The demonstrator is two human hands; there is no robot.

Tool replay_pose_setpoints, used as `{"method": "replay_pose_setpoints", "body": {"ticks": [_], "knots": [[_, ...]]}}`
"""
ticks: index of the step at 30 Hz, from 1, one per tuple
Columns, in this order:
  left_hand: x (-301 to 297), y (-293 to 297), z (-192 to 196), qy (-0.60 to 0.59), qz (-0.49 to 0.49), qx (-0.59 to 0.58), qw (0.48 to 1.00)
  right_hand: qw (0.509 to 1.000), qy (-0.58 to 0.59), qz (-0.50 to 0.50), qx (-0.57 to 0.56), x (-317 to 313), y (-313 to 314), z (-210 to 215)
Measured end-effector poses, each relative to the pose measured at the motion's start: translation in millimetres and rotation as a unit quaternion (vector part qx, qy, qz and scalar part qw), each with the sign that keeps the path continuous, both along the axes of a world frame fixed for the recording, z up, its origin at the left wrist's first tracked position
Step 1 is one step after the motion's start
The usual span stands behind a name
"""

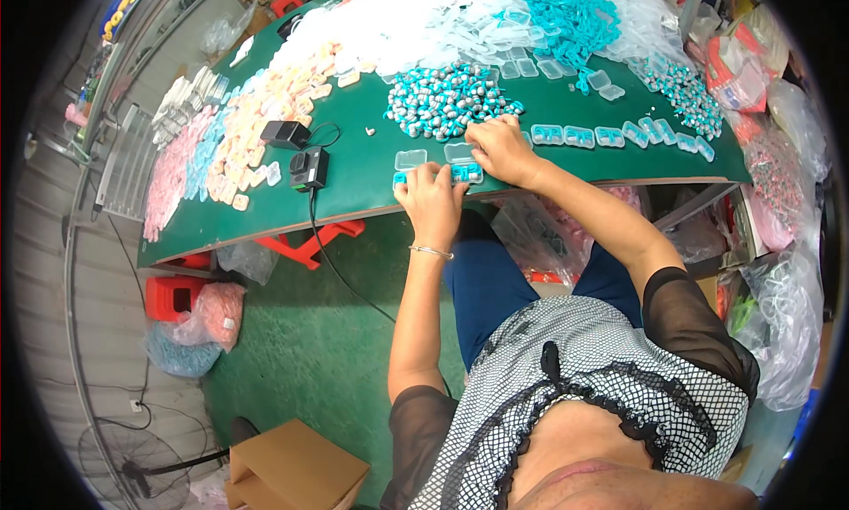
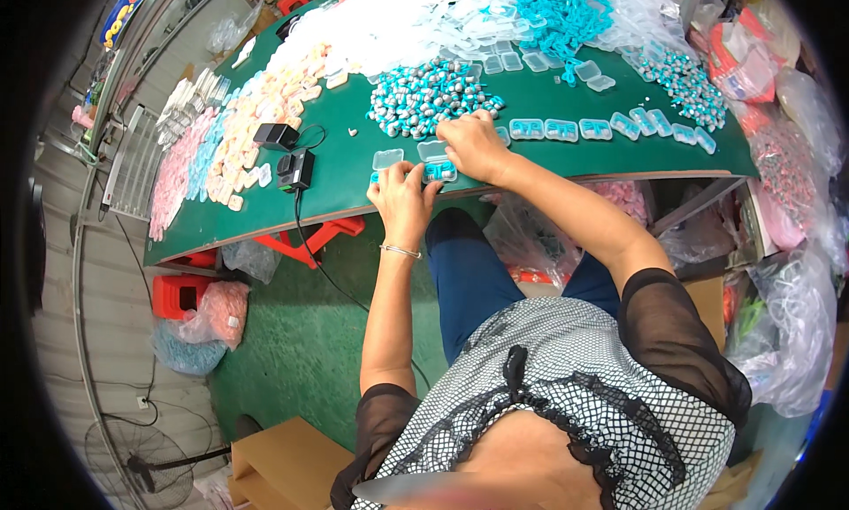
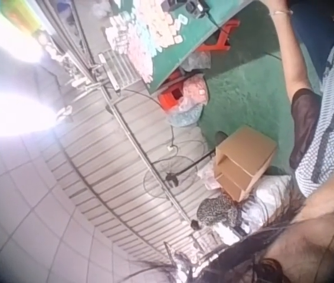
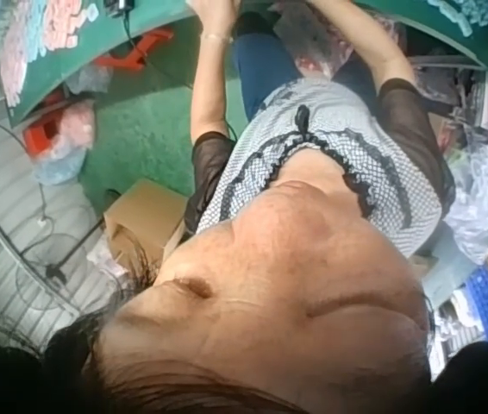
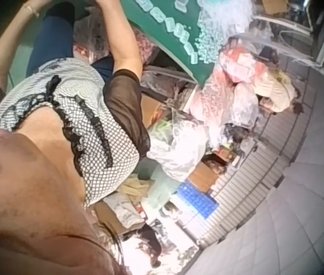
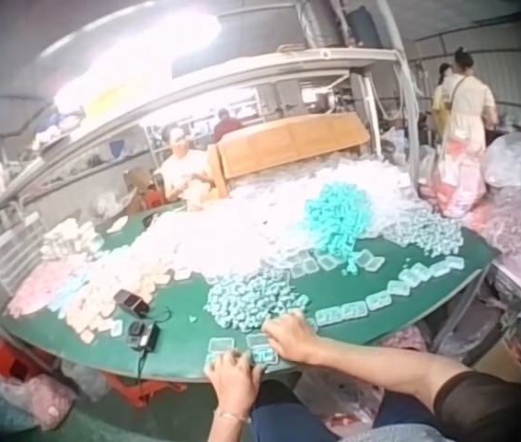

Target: Sorting small blue and white plastic components into individual clear containers.

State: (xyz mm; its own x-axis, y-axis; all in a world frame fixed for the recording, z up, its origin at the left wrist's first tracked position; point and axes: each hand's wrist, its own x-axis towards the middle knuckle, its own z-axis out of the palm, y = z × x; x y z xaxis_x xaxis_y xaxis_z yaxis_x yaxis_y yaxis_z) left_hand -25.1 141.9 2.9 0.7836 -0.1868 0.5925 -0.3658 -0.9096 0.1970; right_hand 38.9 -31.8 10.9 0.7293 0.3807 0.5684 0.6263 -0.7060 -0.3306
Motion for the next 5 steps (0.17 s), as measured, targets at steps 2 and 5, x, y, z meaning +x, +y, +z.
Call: {"method": "replay_pose_setpoints", "body": {"ticks": [2,5], "knots": [[-1.2,-5.4,-0.8,-0.018,-0.004,0.014,1.0,0.996,-0.084,0.02,-0.003,-3.2,-6.4,0.7],[8.8,-30.3,-1.6,-0.04,-0.009,0.021,0.999,0.984,-0.175,-0.001,-0.036,-1.9,-15.0,-8.1]]}}
